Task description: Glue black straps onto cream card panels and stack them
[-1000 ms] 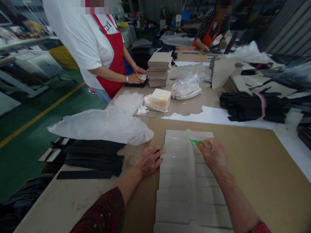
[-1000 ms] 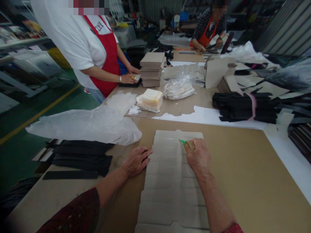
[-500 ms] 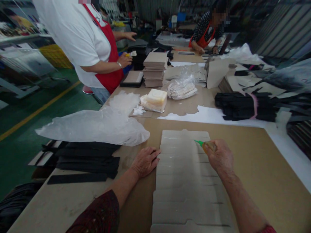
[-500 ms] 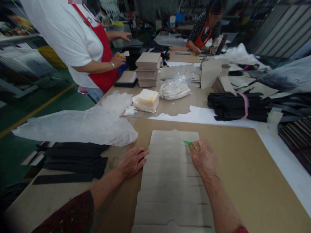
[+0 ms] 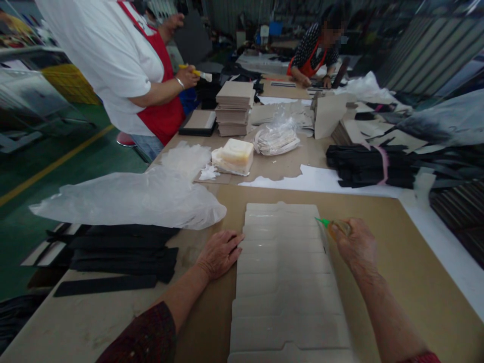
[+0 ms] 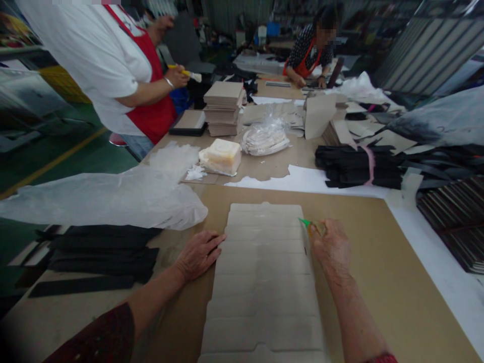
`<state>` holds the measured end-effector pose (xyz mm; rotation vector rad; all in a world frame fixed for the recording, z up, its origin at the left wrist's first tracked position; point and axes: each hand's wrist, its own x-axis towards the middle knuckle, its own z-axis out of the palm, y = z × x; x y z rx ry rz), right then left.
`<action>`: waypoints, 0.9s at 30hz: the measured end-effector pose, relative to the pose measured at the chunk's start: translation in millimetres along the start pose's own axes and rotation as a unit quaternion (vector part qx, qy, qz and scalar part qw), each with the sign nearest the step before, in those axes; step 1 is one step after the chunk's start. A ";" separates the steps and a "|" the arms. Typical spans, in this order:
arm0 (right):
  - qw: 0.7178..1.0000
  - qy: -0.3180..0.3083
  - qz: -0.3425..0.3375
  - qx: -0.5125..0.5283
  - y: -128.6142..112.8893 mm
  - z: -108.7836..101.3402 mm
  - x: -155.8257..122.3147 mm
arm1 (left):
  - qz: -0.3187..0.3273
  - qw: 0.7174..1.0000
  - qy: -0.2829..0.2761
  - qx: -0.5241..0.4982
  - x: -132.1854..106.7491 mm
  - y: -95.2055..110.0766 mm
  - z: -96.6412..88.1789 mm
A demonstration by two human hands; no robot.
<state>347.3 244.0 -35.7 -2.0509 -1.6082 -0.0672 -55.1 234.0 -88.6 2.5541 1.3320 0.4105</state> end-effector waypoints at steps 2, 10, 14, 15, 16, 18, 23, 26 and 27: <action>1.000 0.004 -0.004 0.002 0.4 0.4 0.1 | 0.002 1.000 -0.002 0.005 0.0 0.6 -0.5; 0.998 -0.039 -0.010 0.048 -28.7 8.0 -5.7 | 0.001 1.000 -0.002 0.000 -1.3 -0.3 1.4; 0.994 -0.056 -0.018 0.087 -47.4 14.8 -8.6 | -0.004 1.000 -0.005 -0.002 -0.9 0.5 1.1; 0.993 -0.062 -0.021 0.095 -52.3 16.6 -9.4 | -0.004 1.000 -0.007 -0.002 -0.7 0.7 0.9; 0.992 -0.067 -0.023 0.103 -57.4 18.6 -10.3 | -0.004 1.000 -0.009 -0.002 -0.5 0.8 0.8; 0.990 -0.073 -0.027 0.114 -67.7 22.5 -12.3 | -0.004 1.000 -0.012 -0.003 -0.5 0.7 0.6; 0.985 -0.085 -0.037 0.146 -78.5 27.7 -15.8 | -0.003 1.000 -0.009 0.000 -0.8 0.9 0.2; 0.986 -0.073 -0.015 0.150 -64.4 23.2 -14.4 | 0.000 1.000 -0.006 0.000 -0.5 1.6 -0.3; 0.987 -0.065 -0.004 0.147 -56.9 20.3 -13.5 | 0.000 1.000 -0.004 -0.001 -0.4 1.8 -0.4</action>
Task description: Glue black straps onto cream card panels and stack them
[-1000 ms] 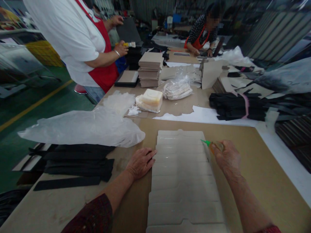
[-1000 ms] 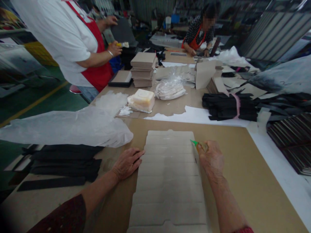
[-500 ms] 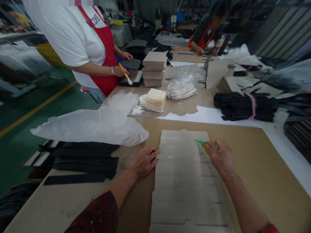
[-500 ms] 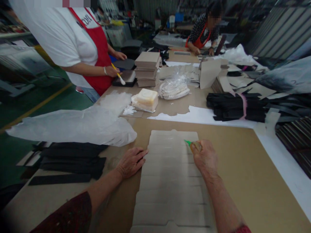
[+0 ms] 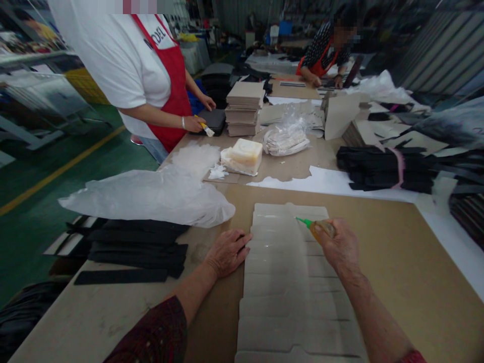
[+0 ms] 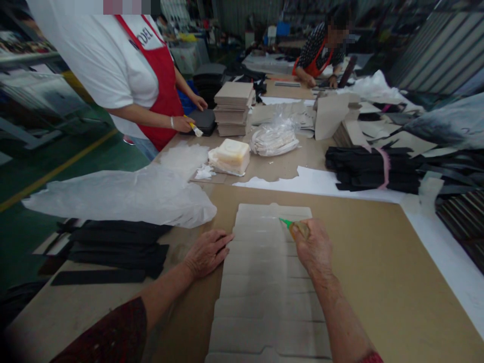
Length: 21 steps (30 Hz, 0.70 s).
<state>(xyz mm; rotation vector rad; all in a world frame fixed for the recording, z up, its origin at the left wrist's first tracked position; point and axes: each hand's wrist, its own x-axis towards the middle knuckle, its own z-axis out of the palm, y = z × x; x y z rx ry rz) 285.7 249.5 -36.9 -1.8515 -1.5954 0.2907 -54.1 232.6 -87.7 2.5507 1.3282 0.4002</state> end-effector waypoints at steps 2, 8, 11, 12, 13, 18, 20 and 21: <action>1.000 0.021 0.019 -0.007 13.7 -11.6 0.5 | -0.002 1.000 0.001 -0.003 0.1 0.2 0.0; 0.996 0.059 0.047 -0.042 44.8 -38.4 -0.6 | 0.001 1.000 0.004 -0.001 -0.5 -1.3 1.1; 0.994 0.068 0.059 -0.062 52.7 -43.1 -0.1 | 0.002 1.000 0.003 0.000 -0.3 -2.1 1.6; 0.993 0.069 0.063 -0.067 54.2 -43.8 0.4 | 0.001 1.000 0.003 -0.001 -0.2 -2.3 1.7; 0.993 0.069 0.066 -0.071 55.0 -44.3 0.9 | 0.000 1.000 0.004 -0.001 -0.1 -2.4 1.9; 0.995 0.059 0.058 -0.059 46.0 -39.9 1.8 | -0.002 1.000 0.006 -0.009 -0.4 -1.9 1.9; 0.997 0.047 0.051 -0.043 37.4 -33.3 1.0 | -0.002 1.000 0.005 -0.008 -0.5 -1.1 1.3; 0.997 0.039 0.048 -0.035 32.6 -28.8 0.4 | -0.002 1.000 0.004 -0.006 -0.6 -0.7 0.9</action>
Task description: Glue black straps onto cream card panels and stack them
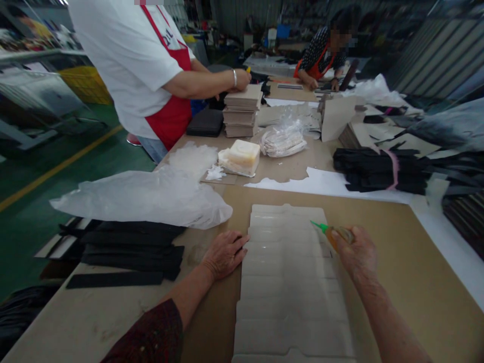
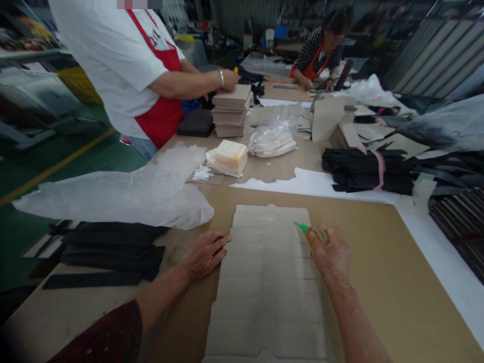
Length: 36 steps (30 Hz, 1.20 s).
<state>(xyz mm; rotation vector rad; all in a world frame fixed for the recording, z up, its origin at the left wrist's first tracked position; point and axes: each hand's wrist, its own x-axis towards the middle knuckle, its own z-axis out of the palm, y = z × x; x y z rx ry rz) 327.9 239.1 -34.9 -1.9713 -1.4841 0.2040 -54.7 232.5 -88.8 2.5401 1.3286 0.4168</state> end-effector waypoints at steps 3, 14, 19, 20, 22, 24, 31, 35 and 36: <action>0.999 -0.028 -0.009 0.025 -16.9 14.6 -4.6 | 0.000 1.000 -0.004 0.009 0.0 0.7 -0.9; 0.986 -0.092 -0.025 0.137 -90.2 59.5 -31.6 | 0.003 1.000 -0.001 0.012 -0.2 1.3 -2.0; 0.970 -0.053 0.123 0.203 -57.5 50.2 -20.7 | 0.000 1.000 -0.002 0.007 -2.1 -0.6 1.3; 0.969 -0.032 0.142 0.200 -46.7 44.9 -15.5 | 0.000 1.000 -0.002 0.007 -2.2 -0.8 1.7; 0.970 0.010 0.165 0.179 -25.8 33.1 -3.3 | 0.000 1.000 -0.003 0.008 -2.1 -0.7 1.7; 0.971 0.047 0.185 0.142 -8.1 22.4 9.1 | -0.001 1.000 0.000 0.006 -1.7 -0.5 1.1; 0.988 0.058 0.142 0.019 21.6 12.4 35.3 | -0.004 1.000 -0.007 0.004 -1.0 -0.9 -0.1; 0.995 0.033 0.096 -0.018 23.5 14.3 41.2 | -0.001 1.000 0.002 0.005 -1.0 -1.1 0.6; 0.996 0.024 0.086 -0.030 23.5 14.3 42.6 | 0.000 1.000 0.003 0.005 -1.0 -1.2 0.9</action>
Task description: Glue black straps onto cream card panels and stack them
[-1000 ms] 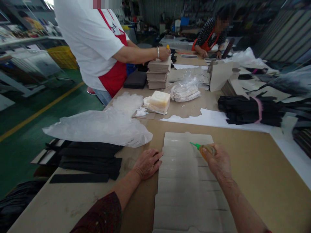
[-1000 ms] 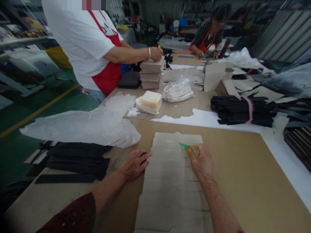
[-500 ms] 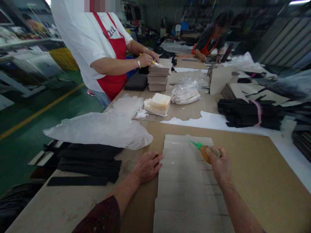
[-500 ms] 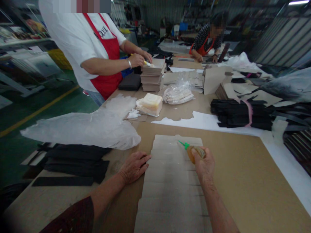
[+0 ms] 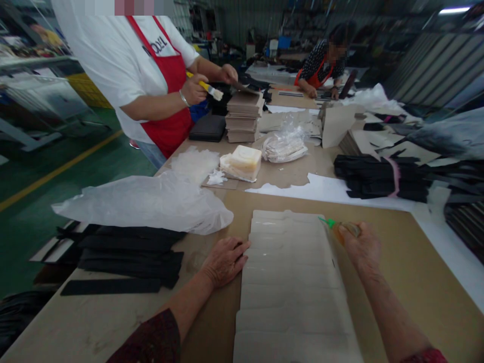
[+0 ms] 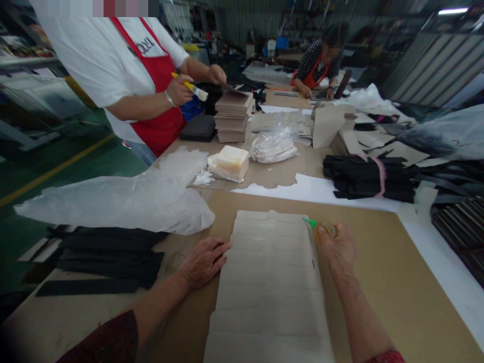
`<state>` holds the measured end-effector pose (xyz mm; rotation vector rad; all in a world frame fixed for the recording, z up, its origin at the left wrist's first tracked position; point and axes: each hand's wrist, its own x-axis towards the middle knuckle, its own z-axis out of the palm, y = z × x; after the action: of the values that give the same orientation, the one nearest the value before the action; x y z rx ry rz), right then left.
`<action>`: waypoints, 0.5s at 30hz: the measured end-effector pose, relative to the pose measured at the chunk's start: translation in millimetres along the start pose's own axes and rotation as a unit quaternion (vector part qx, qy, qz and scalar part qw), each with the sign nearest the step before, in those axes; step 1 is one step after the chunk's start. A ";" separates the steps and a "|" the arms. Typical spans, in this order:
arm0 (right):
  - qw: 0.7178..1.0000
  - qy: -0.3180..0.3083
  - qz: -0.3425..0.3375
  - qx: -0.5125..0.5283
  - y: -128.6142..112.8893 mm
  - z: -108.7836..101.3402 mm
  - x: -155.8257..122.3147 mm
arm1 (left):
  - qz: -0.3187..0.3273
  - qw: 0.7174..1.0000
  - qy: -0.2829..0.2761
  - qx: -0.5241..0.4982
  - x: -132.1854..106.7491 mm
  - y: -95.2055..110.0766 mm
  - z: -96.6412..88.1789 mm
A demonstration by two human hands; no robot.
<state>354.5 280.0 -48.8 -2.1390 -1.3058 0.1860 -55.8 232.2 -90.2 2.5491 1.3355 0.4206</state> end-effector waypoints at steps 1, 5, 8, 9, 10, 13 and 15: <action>1.000 -0.009 -0.011 -0.012 -0.3 -0.2 1.4 | 0.001 1.000 0.001 0.000 -0.1 -0.1 0.3; 0.997 -0.031 -0.055 -0.043 -2.7 -2.4 5.7 | -0.003 1.000 -0.004 -0.003 -0.2 0.1 0.5; 0.996 -0.028 -0.072 -0.044 -8.3 -3.1 4.8 | -0.001 1.000 -0.007 -0.003 0.3 1.0 -1.3; 0.996 -0.031 -0.079 -0.042 -11.3 -2.8 3.5 | -0.001 1.000 -0.007 -0.003 0.6 1.4 -2.0; 0.995 -0.036 -0.085 -0.039 -14.7 -2.1 1.8 | -0.002 1.000 -0.006 -0.002 0.9 1.8 -2.6; 0.993 -0.062 -0.094 -0.027 -25.6 1.0 -3.4 | -0.004 1.000 -0.008 -0.002 1.3 2.3 -3.2; 0.993 -0.075 -0.092 -0.024 -31.5 3.5 -5.9 | -0.004 1.000 -0.009 -0.003 1.1 2.1 -2.7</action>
<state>326.2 286.6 -34.8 -2.0617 -1.6017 0.2456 -54.5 232.2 -86.8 2.5365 1.3357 0.3970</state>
